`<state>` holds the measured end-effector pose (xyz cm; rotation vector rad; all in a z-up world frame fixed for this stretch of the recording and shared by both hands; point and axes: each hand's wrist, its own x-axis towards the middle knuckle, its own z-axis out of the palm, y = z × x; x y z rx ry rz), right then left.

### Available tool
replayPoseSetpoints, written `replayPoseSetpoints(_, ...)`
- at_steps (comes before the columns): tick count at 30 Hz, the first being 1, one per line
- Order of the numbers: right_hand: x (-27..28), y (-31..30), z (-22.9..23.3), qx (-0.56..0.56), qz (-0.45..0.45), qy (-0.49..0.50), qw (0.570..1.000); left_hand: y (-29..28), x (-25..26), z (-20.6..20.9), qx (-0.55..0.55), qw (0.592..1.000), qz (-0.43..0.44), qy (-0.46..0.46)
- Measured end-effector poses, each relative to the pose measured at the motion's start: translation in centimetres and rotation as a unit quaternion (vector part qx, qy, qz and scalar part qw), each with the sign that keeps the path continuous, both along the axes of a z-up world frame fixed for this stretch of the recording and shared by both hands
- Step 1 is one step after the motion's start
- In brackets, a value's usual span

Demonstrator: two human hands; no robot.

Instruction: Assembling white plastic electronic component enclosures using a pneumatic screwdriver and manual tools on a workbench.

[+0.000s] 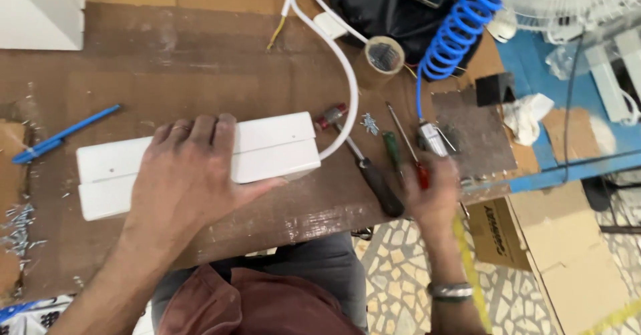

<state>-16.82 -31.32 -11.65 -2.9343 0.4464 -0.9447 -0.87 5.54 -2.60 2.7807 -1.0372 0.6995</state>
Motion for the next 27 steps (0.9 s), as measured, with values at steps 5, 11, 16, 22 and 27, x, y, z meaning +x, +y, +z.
replayPoseSetpoints(5,3.1,5.0,-3.3,0.132,0.057,0.165,0.976,0.2,0.0,-0.7,0.004,0.998,-0.013,0.057)
replayPoseSetpoints(11,1.2,4.0,-0.3,0.476,-0.044,0.069,0.876,0.1,0.1,-0.2,-0.002,0.997,-0.013,0.072)
replayPoseSetpoints(16,0.2,7.8,-0.1,0.338,0.053,-0.007,0.94,-0.1,0.3,-0.1,-0.009,0.995,-0.013,0.095)
replayPoseSetpoints(22,1.2,12.6,1.3,0.401,0.05,0.054,0.913,-0.3,0.2,0.5,-0.027,0.996,-0.012,0.083)
replayPoseSetpoints(27,1.2,13.8,0.7,0.362,0.09,0.06,0.926,0.1,0.0,0.6,-0.036,0.994,-0.01,0.098)
